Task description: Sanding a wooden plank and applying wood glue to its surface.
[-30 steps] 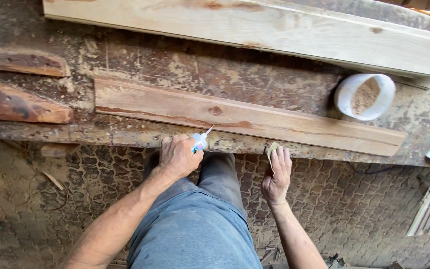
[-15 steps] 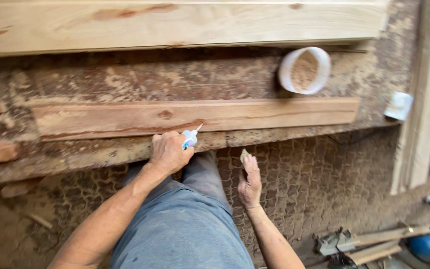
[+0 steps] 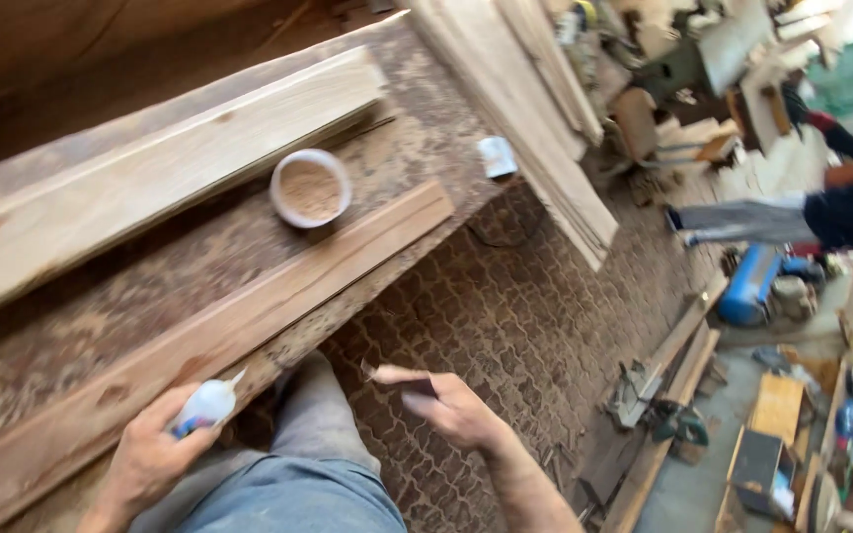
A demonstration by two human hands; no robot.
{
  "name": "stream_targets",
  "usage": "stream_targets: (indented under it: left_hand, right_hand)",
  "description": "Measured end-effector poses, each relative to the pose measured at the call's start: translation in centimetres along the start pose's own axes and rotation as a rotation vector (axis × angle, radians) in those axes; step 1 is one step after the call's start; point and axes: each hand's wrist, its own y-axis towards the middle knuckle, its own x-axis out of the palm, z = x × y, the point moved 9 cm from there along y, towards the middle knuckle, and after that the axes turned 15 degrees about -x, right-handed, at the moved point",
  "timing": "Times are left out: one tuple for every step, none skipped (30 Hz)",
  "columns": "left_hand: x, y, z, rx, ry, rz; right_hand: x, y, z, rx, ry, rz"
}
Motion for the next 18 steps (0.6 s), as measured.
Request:
stream_targets:
  left_hand:
    - [0.7,0.7,-1.2,-0.125,-0.061,-0.079]
    - [1.7,1.3,-0.2,-0.117,-0.047,-0.073]
    - [2.7,2.1,0.8,-0.087,-0.003,-0.080]
    - [2.9,2.0,1.1,-0.078,0.043,-0.070]
    - [3.7,2.7,2.5,-0.092,0.058,-0.046]
    - [4.5,2.7,4.4,-0.020,0.038,-0.023]
    - [5.4,2.9,6.3,0.053,0.021,0.001]
    - [6.1,3.4,6.7,0.039,0.017,0.049]
    - [6.9,3.8,7.6,0.077,0.037,0.109]
    - [8.2,4.7,8.7,0.121,0.070,0.141]
    - [9.2,5.4,9.8,0.114,0.078,0.162]
    - [10.5,5.9,10.7,0.094,0.054,0.186]
    - [11.8,6.6,11.6,0.075,0.030,0.211]
    - [13.1,7.0,12.1,0.053,0.037,0.208]
    - [14.1,7.6,12.2,-0.007,0.017,0.217]
    - [15.5,8.2,12.0,-0.068,-0.011,0.220]
    - [16.6,8.3,12.1,-0.091,-0.012,0.212]
    - [17.5,8.4,12.8,-0.064,0.001,0.226]
  right_hand:
    - [-0.2,-0.4,-2.4,0.097,0.313,-0.140]
    - [-2.5,-1.4,-4.1,0.083,0.320,-0.133]
    - [-5.5,-1.7,-7.2,-0.134,0.227,-0.063]
    - [-7.9,-2.2,-10.1,-0.349,0.154,-0.006]
    - [-8.3,-3.0,-10.1,-0.361,0.182,-0.011]
    - [-10.1,-3.5,-10.4,-0.466,0.276,0.085]
    - [-12.1,-4.1,-10.6,-0.562,0.375,0.185]
    - [-13.1,-3.0,-7.2,-0.579,0.407,0.148]
    - [-14.4,-1.7,-3.1,-0.519,0.496,0.176]
    - [-15.7,-1.0,1.1,-0.449,0.571,0.229]
    - [-15.9,1.6,2.6,-0.457,0.590,0.218]
    - [-16.9,3.3,5.3,-0.291,0.124,0.286]
    - [-18.2,4.7,7.6,-0.115,-0.339,0.336]
    - [-18.7,5.3,10.4,-0.099,-0.325,0.328]
    - [-18.5,6.0,13.3,-0.095,-0.270,0.281]
    - [-18.3,6.3,16.2,-0.087,-0.223,0.230]
    - [-17.9,6.4,18.3,-0.066,-0.217,0.220]
    - [-17.6,7.0,20.0,-0.078,-0.239,0.176]
